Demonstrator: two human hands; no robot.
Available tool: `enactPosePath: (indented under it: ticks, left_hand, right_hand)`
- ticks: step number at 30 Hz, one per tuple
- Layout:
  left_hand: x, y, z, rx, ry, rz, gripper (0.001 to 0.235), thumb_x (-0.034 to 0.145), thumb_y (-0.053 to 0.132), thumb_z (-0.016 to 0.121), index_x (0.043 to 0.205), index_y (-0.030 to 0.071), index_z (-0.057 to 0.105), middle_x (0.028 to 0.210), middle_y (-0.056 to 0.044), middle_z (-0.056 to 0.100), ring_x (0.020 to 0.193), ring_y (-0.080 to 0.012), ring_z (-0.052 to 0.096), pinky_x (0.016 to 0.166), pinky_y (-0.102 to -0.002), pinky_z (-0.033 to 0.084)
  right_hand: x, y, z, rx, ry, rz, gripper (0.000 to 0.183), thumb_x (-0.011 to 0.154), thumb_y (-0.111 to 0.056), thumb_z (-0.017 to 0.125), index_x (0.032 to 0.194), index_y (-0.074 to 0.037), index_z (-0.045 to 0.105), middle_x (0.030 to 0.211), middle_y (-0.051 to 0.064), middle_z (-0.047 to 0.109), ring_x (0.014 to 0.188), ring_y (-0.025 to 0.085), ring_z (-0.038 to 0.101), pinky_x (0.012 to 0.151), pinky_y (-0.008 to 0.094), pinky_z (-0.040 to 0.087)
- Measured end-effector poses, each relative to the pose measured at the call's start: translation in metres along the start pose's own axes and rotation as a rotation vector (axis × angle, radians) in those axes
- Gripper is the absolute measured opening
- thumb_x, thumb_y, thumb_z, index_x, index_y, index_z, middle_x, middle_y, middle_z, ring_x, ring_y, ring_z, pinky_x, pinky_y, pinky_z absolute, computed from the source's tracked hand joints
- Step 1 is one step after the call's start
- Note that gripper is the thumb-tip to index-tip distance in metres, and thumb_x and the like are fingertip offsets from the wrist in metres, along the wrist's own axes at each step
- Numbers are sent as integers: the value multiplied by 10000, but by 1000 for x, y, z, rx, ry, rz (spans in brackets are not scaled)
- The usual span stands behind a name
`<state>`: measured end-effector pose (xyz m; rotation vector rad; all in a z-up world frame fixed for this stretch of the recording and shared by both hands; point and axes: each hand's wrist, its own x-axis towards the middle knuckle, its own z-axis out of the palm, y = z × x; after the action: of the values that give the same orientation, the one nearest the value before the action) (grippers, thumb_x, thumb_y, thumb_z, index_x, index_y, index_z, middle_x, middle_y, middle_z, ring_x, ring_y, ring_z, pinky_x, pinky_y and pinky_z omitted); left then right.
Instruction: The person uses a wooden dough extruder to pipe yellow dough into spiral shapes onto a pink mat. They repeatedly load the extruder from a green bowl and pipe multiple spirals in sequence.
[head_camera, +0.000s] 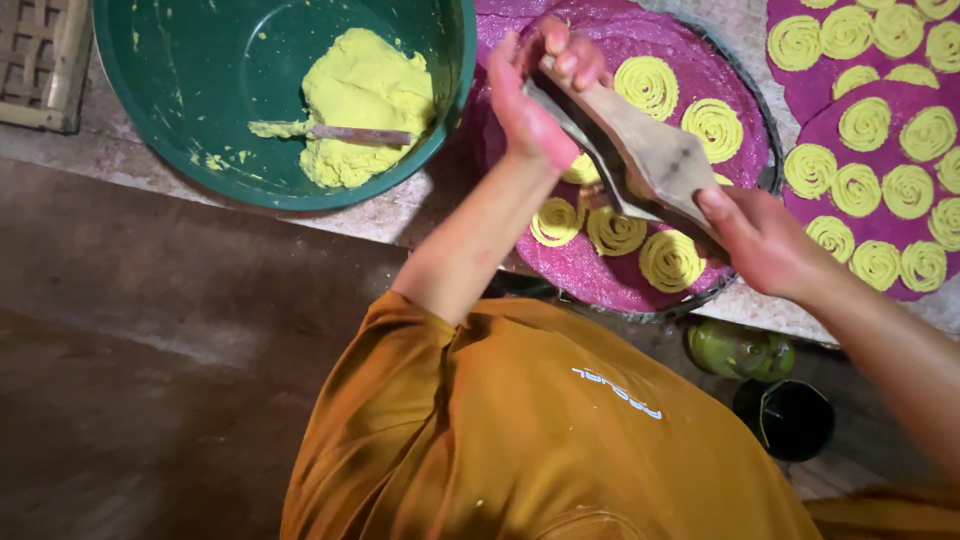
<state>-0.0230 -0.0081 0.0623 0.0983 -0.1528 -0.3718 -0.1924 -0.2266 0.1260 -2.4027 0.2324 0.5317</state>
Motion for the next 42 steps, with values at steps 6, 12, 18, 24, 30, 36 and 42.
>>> enactPosePath:
  ticks: [6,12,18,24,30,36,42]
  left_hand:
    - [-1,45,7,87,-46,-5,421,997,542,408,857,153,488,712,32,448,698,-154,459,760,-366,412]
    - [-41,56,13,86,67,9,404,996,527,403,849,159,480,700,34,444,685,-145,448,734,-354,394]
    - [-43,3,10,-30,148,-44,369,981,483,406,805,165,470,680,36,441,669,-152,449,742,-366,402]
    - [-16,-32,23,-17,-10,-47,382,1028,476,397,872,134,468,738,12,442,759,-174,467,798,-388,410]
    - [-41,10,17,404,-128,-402,511,1033,467,325,1219,105,634,1259,-43,631,1209,-231,562,1082,-417,461]
    - [-88,52,-4,1386,-257,-657,446,1057,218,398,1439,54,561,1333,-41,700,1122,-217,650,944,-351,509]
    - [-119,66,-18,1316,-107,-553,377,1028,40,432,1387,30,546,1248,-59,664,1143,-139,625,972,-318,543]
  right_hand:
    - [15,-22,31,91,-21,-48,758,1047,-624,307,861,36,630,659,110,561,640,197,549,594,402,453]
    - [-11,-35,42,251,-181,-3,738,1019,-613,307,832,0,672,621,68,599,585,180,566,569,357,475]
    - [-36,-23,11,136,-147,229,730,1031,-600,323,796,-7,679,602,111,628,552,208,598,551,371,472]
    - [-46,15,-3,211,-18,106,710,1084,-548,311,812,22,635,642,107,593,595,202,572,570,352,469]
    - [-84,56,2,475,-105,-8,751,1017,-633,307,823,-3,668,658,82,646,582,179,608,549,341,502]
    - [-119,81,27,815,-162,10,790,934,-716,403,1057,30,631,781,112,653,657,183,590,572,331,492]
    - [-142,83,30,863,-228,-41,839,923,-746,427,1098,51,621,794,132,672,656,187,591,579,333,493]
